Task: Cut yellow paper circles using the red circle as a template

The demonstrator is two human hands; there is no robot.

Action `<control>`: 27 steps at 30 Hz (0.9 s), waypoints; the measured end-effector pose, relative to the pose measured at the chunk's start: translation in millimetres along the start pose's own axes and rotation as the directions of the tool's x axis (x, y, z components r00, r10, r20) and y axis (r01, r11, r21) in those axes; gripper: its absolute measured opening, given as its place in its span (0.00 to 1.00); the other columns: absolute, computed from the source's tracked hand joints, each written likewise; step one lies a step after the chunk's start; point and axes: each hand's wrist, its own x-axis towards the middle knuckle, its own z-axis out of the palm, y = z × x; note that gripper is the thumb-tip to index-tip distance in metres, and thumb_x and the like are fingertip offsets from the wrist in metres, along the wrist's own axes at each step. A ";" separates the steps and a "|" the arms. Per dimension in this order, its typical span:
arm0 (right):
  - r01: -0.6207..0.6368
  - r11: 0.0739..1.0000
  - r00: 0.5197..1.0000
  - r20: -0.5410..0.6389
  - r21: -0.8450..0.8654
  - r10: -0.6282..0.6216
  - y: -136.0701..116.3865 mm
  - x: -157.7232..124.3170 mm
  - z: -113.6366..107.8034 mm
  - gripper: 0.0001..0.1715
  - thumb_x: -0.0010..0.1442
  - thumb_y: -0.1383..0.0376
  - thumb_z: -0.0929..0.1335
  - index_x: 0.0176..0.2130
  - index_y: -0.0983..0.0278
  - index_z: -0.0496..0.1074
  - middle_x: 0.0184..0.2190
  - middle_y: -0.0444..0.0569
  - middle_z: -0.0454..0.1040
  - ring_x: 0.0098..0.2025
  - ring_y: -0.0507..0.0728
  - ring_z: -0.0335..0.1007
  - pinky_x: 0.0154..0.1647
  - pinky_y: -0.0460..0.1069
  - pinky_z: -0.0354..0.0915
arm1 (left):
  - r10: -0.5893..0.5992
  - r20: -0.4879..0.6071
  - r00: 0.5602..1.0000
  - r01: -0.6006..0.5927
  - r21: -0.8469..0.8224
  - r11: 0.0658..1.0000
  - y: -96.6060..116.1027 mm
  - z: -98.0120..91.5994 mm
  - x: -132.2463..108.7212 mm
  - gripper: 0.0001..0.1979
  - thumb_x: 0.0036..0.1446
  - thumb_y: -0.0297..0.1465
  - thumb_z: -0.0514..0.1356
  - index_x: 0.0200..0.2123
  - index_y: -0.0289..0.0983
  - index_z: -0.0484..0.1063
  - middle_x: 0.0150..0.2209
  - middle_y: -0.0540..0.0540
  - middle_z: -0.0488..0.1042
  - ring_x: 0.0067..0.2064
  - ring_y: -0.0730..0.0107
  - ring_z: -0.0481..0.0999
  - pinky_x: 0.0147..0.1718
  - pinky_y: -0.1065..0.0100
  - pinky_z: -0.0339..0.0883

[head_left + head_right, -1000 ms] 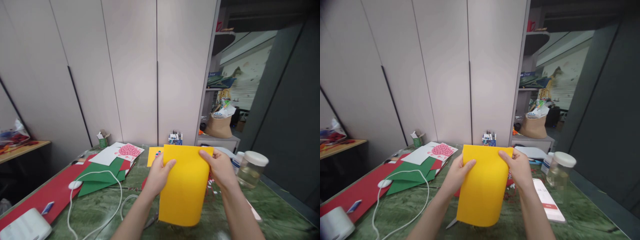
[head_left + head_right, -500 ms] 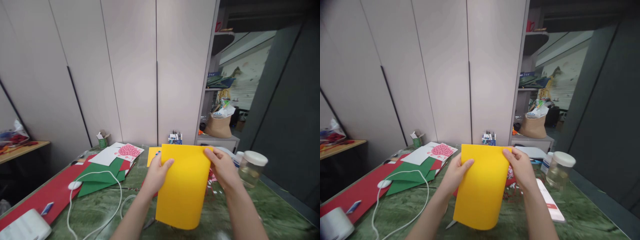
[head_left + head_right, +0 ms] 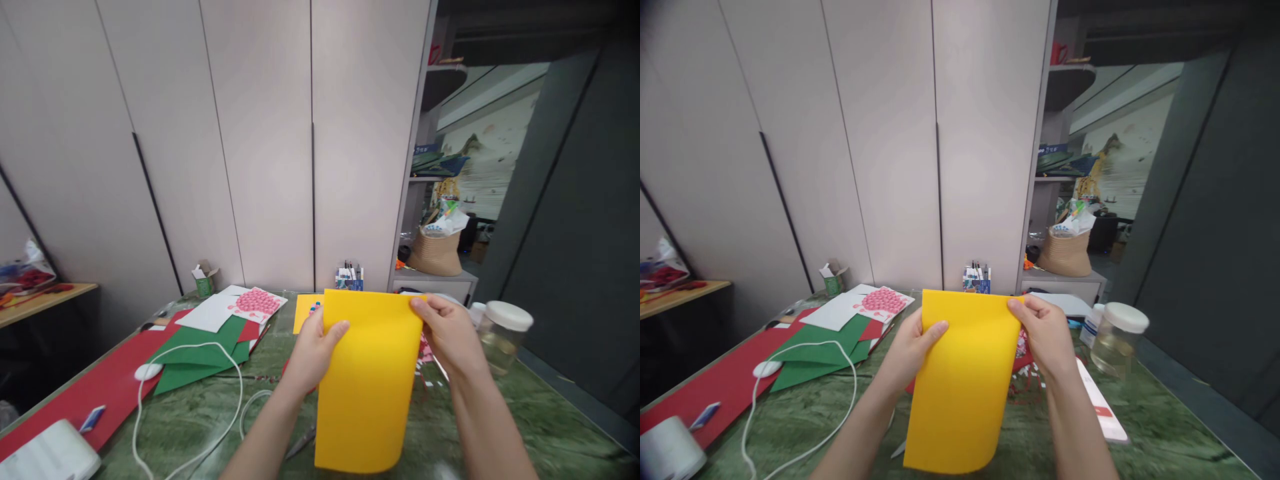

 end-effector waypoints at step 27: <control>0.064 0.996 0.998 -0.001 0.062 -0.064 -5.2 0.0 -1.0 0.09 0.45 0.59 0.74 0.23 0.62 0.75 0.20 0.43 0.74 0.23 0.53 0.68 0.25 0.46 0.61 | -0.014 -0.059 0.998 0.013 -0.014 1.000 5.4 -3.1 -0.1 0.17 0.52 0.37 0.59 0.43 0.34 0.70 0.45 0.39 0.74 0.48 0.56 0.71 0.41 0.65 0.66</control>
